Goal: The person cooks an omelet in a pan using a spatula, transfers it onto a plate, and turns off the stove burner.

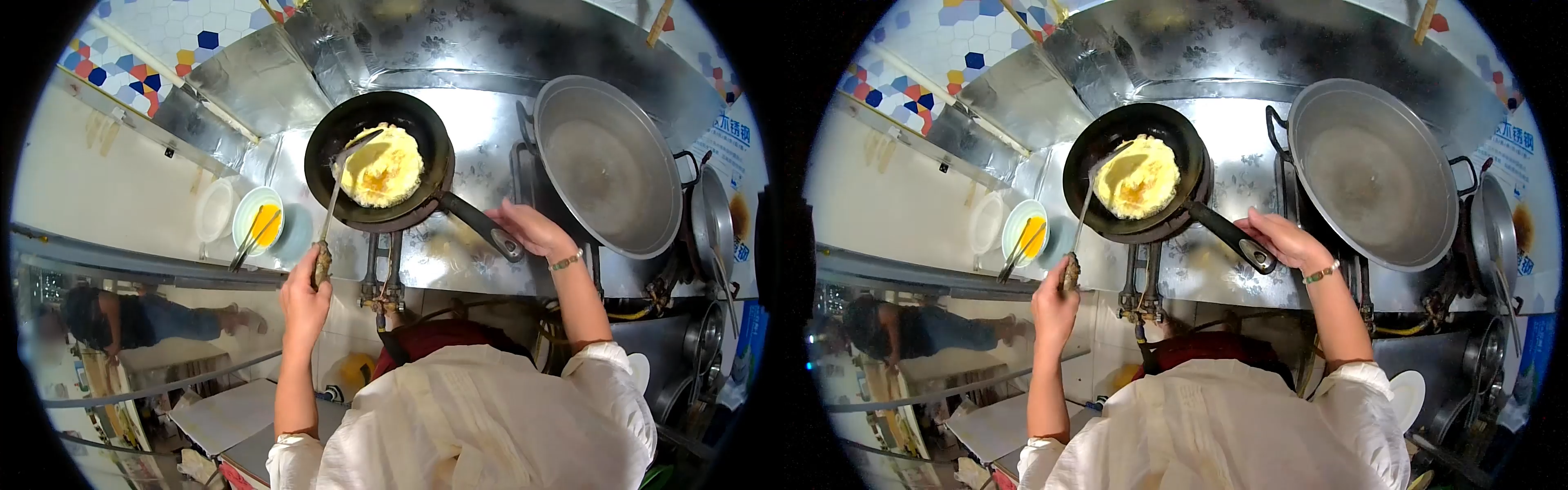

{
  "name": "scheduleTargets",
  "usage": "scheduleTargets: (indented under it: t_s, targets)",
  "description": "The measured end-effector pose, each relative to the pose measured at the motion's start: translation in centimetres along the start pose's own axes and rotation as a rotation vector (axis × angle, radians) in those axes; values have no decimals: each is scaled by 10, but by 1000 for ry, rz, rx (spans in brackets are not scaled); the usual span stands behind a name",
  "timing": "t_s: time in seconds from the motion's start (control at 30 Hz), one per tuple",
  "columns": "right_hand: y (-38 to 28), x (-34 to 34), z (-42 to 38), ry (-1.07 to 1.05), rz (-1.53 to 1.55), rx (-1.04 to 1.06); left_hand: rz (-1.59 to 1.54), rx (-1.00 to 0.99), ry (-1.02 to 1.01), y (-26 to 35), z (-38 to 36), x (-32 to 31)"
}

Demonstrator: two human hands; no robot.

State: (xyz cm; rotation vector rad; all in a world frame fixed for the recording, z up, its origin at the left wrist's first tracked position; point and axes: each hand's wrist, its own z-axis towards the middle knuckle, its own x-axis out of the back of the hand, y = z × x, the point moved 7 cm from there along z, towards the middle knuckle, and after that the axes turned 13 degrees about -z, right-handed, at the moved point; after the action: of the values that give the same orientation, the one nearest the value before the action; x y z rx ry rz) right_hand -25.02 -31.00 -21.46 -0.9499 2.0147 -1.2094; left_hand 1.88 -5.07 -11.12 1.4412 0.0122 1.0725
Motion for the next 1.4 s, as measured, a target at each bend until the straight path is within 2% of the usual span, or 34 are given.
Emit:
scheduleTargets:
  t_s: [0.07, 0.13, 0.2, 0.43, 0.53, 0.6, 0.73, 0.87, 0.93, 0.97, 1.0, 1.13, 1.2, 1.27, 1.33, 1.4]
  targets:
    - [4, -22, 4, -352, 65, -53, 480, -39, -2, 24, 4, 1]
    - [8, -28, 9, -316, 117, -98, 568, -65, 13, 31, 10, -2]
    - [-2, -40, 5, -448, 229, -58, 744, -104, -33, 30, 14, -8]
    - [7, -38, 23, -568, 286, -51, 830, -99, -65, 14, 11, -19]
    - [-2, -46, 18, -548, 323, -50, 752, -86, -16, 20, 7, -12]
    - [2, -51, 20, -556, 275, -111, 642, 17, 30, 26, 5, -4]
    - [-12, -54, 14, -455, 129, -16, 554, 121, 47, 38, 6, 7]
    - [-31, -56, -8, -488, 179, -9, 304, 187, 125, 47, -1, 21]
    - [-44, -55, -8, -491, 229, -31, 203, 11, 194, 61, -3, 30]
    - [-58, -58, -7, -498, 311, 2, 160, 35, 216, 65, -2, 33]
    - [-74, -62, -7, -501, 393, 37, 138, -21, 235, 68, -1, 36]
    - [-97, -93, -2, -581, 463, 68, 0, -28, 276, 77, 8, 42]
    - [-82, -86, -11, -586, 507, 27, -52, -16, 284, 81, 7, 46]
    - [-59, -81, -27, -800, 837, -143, -33, -25, 269, 85, 9, 45]
    - [-63, -78, -47, -763, 867, -174, -101, -6, 267, 77, 6, 43]
    - [-58, -71, -50, -528, 717, -167, -163, 22, 249, 70, 1, 41]
